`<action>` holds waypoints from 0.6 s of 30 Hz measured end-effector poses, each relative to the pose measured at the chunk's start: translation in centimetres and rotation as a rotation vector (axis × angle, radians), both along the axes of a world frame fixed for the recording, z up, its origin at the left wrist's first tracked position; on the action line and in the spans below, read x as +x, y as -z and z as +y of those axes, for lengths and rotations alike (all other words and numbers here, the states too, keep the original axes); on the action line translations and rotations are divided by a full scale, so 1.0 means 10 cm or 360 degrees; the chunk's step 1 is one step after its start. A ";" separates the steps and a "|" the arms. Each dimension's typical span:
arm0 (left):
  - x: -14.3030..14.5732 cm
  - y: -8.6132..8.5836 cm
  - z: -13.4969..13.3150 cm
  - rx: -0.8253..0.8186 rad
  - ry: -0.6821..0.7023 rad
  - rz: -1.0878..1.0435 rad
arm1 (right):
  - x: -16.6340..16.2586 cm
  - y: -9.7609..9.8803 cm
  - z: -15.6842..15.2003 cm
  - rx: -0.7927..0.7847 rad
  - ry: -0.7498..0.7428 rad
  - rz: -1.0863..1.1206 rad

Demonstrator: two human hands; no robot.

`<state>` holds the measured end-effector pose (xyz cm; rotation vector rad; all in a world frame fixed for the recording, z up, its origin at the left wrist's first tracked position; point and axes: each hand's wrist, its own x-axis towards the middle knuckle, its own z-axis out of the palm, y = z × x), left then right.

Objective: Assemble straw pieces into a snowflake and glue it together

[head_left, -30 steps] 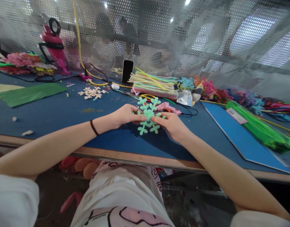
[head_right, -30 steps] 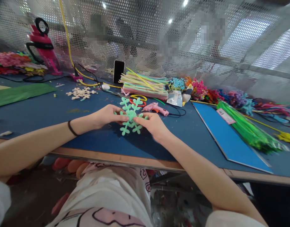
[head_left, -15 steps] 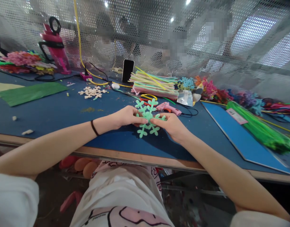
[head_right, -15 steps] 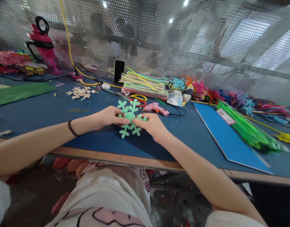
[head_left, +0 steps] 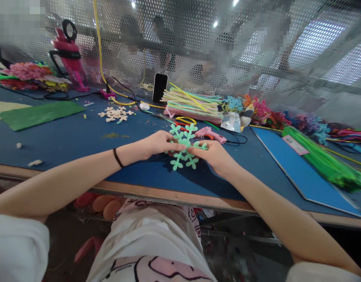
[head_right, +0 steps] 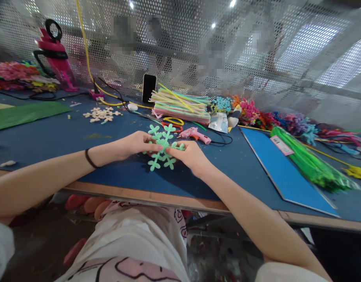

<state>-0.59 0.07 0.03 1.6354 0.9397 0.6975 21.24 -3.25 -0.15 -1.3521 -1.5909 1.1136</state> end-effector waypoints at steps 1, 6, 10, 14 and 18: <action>-0.01 0.01 0.02 0.0025 -0.0025 -0.0001 | 0.01 0.00 0.01 -0.0019 0.0006 0.0002; -0.02 0.05 0.07 0.0056 -0.0091 -0.0005 | 0.04 0.05 0.06 -0.0039 -0.0051 0.0092; 0.00 0.04 0.02 0.0060 -0.0078 -0.0042 | 0.02 0.04 0.06 0.0001 -0.0027 0.0057; 0.02 0.02 -0.02 0.0035 -0.0094 -0.0080 | -0.01 0.02 0.05 0.0035 -0.0065 0.0065; 0.04 0.00 -0.04 0.0020 -0.0098 -0.0101 | 0.00 0.01 0.06 0.0031 -0.0086 0.0067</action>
